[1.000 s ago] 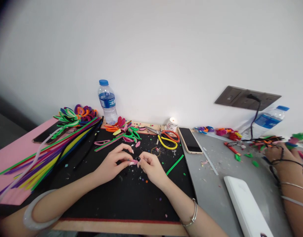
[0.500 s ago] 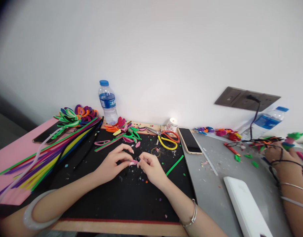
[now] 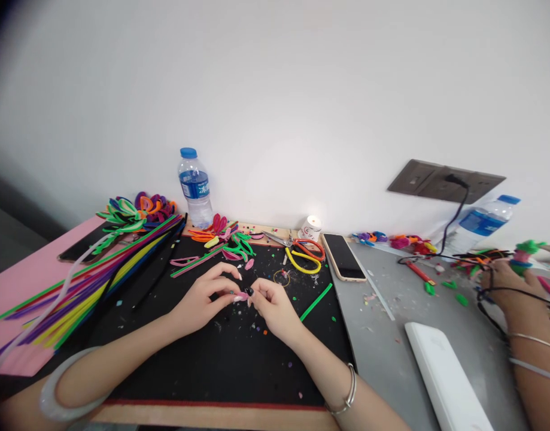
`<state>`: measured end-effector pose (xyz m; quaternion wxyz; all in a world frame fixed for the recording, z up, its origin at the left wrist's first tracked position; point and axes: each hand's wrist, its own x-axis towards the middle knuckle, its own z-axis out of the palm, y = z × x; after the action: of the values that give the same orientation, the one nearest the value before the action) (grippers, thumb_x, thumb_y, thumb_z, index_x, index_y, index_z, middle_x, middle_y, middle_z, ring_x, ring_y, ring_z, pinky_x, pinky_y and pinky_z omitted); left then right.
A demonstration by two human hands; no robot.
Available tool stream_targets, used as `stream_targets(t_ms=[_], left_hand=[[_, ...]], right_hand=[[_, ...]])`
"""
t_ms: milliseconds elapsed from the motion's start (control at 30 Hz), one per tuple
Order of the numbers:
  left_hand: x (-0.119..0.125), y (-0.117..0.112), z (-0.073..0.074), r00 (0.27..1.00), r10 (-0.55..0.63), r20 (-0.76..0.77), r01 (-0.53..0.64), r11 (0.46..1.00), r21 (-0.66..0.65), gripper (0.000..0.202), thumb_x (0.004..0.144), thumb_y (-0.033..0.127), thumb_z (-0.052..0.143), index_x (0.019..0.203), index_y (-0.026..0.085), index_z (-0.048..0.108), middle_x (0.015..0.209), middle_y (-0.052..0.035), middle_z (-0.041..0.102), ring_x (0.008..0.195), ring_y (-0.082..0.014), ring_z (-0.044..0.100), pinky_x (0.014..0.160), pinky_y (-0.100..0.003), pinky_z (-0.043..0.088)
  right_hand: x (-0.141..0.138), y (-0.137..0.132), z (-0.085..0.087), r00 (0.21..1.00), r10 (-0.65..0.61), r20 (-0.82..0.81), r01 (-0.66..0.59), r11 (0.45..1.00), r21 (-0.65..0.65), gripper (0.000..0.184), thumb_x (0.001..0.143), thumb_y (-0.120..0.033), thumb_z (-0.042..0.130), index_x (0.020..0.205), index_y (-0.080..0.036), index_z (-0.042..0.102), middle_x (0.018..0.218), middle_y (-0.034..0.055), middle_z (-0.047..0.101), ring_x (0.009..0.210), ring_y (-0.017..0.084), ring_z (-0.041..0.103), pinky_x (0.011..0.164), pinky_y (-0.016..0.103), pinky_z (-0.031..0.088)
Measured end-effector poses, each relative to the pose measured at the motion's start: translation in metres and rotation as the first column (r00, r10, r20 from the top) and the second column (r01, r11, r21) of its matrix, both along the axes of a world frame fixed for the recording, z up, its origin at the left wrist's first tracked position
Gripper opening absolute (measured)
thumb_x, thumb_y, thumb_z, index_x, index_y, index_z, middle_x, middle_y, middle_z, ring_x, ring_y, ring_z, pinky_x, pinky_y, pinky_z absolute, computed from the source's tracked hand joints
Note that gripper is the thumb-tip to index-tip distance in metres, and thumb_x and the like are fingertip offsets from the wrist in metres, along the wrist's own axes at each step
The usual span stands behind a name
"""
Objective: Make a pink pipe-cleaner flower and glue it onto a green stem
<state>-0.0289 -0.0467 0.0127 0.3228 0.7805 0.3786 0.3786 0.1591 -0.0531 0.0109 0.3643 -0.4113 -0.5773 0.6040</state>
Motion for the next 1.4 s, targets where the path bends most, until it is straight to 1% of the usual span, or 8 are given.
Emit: stream_targets(t_ms=[100, 333, 533, 833, 1033, 1200, 1400], left_hand=[[0.0002, -0.0001, 0.0011, 1.0, 0.002, 0.004, -0.002, 1.0, 0.006, 0.013, 0.083, 0.018, 0.053, 0.077, 0.016, 0.064, 0.102, -0.0053, 0.052, 0.06, -0.0071, 0.048, 0.059, -0.023, 0.044], [0.0012, 0.0001, 0.0035, 1.0, 0.002, 0.008, -0.002, 1.0, 0.011, 0.013, 0.083, 0.017, 0.053, 0.077, 0.016, 0.065, 0.101, -0.0051, 0.052, 0.061, -0.0077, 0.049, 0.058, -0.023, 0.044], [0.0005, 0.0008, 0.0018, 1.0, -0.001, -0.006, 0.001, 1.0, -0.005, 0.012, 0.083, 0.017, 0.054, 0.078, 0.016, 0.065, 0.102, -0.0047, 0.051, 0.058, -0.0065, 0.046, 0.058, -0.023, 0.043], [0.0007, -0.001, 0.0042, 1.0, 0.002, -0.006, -0.002, 1.0, -0.017, 0.012, 0.083, 0.017, 0.055, 0.076, 0.016, 0.065, 0.102, -0.0045, 0.05, 0.058, -0.006, 0.045, 0.058, -0.022, 0.041], [0.0002, 0.0007, 0.0012, 1.0, -0.002, 0.001, 0.002, 1.0, -0.014, 0.011, 0.082, 0.017, 0.055, 0.077, 0.016, 0.065, 0.103, -0.0045, 0.05, 0.061, -0.0068, 0.047, 0.059, -0.023, 0.042], [0.0001, 0.0004, 0.0008, 1.0, 0.003, 0.004, -0.003, 1.0, -0.016, 0.011, 0.083, 0.017, 0.055, 0.078, 0.016, 0.065, 0.103, -0.0043, 0.05, 0.061, -0.0067, 0.048, 0.06, -0.023, 0.042], [0.0036, -0.0017, 0.0058, 0.998, 0.026, 0.048, -0.024, 0.999, -0.047, 0.01, 0.083, 0.019, 0.054, 0.079, 0.016, 0.063, 0.102, -0.0039, 0.049, 0.055, -0.0043, 0.046, 0.056, -0.021, 0.043]], right_hand=[[0.0007, 0.0001, -0.0009, 1.0, -0.006, 0.02, 0.006, 1.0, 0.001, 0.03, 0.081, -0.044, 0.051, 0.067, -0.018, 0.048, 0.049, -0.0091, 0.03, 0.043, 0.006, 0.018, 0.041, 0.021, 0.014], [0.0, -0.0004, 0.0002, 1.0, -0.003, 0.024, 0.003, 1.0, 0.01, 0.032, 0.081, -0.046, 0.051, 0.066, -0.018, 0.048, 0.048, -0.0095, 0.028, 0.043, 0.006, 0.018, 0.042, 0.021, 0.014], [0.001, 0.0004, -0.0021, 1.0, 0.01, 0.003, -0.01, 1.0, 0.011, 0.03, 0.083, -0.043, 0.051, 0.067, -0.018, 0.048, 0.048, -0.0095, 0.028, 0.043, 0.007, 0.018, 0.042, 0.021, 0.014], [0.0, -0.0006, 0.0007, 1.0, 0.007, -0.019, -0.007, 1.0, 0.001, 0.029, 0.082, -0.042, 0.052, 0.066, -0.018, 0.048, 0.047, -0.0099, 0.027, 0.042, 0.006, 0.017, 0.041, 0.022, 0.013], [0.0012, 0.0002, -0.0023, 1.0, 0.011, 0.004, -0.011, 1.0, 0.016, 0.029, 0.082, -0.042, 0.051, 0.067, -0.018, 0.048, 0.048, -0.0096, 0.029, 0.043, 0.006, 0.019, 0.042, 0.021, 0.014], [0.001, 0.0006, 0.0015, 1.0, -0.005, 0.026, 0.004, 1.0, 0.029, 0.032, 0.081, -0.045, 0.051, 0.066, -0.018, 0.048, 0.048, -0.0093, 0.028, 0.043, 0.006, 0.019, 0.042, 0.021, 0.013], [0.0019, 0.0012, 0.005, 0.999, -0.014, -0.047, 0.014, 1.0, 0.001, 0.034, 0.082, -0.047, 0.051, 0.065, -0.018, 0.048, 0.048, -0.0096, 0.026, 0.043, 0.006, 0.017, 0.042, 0.022, 0.012]])
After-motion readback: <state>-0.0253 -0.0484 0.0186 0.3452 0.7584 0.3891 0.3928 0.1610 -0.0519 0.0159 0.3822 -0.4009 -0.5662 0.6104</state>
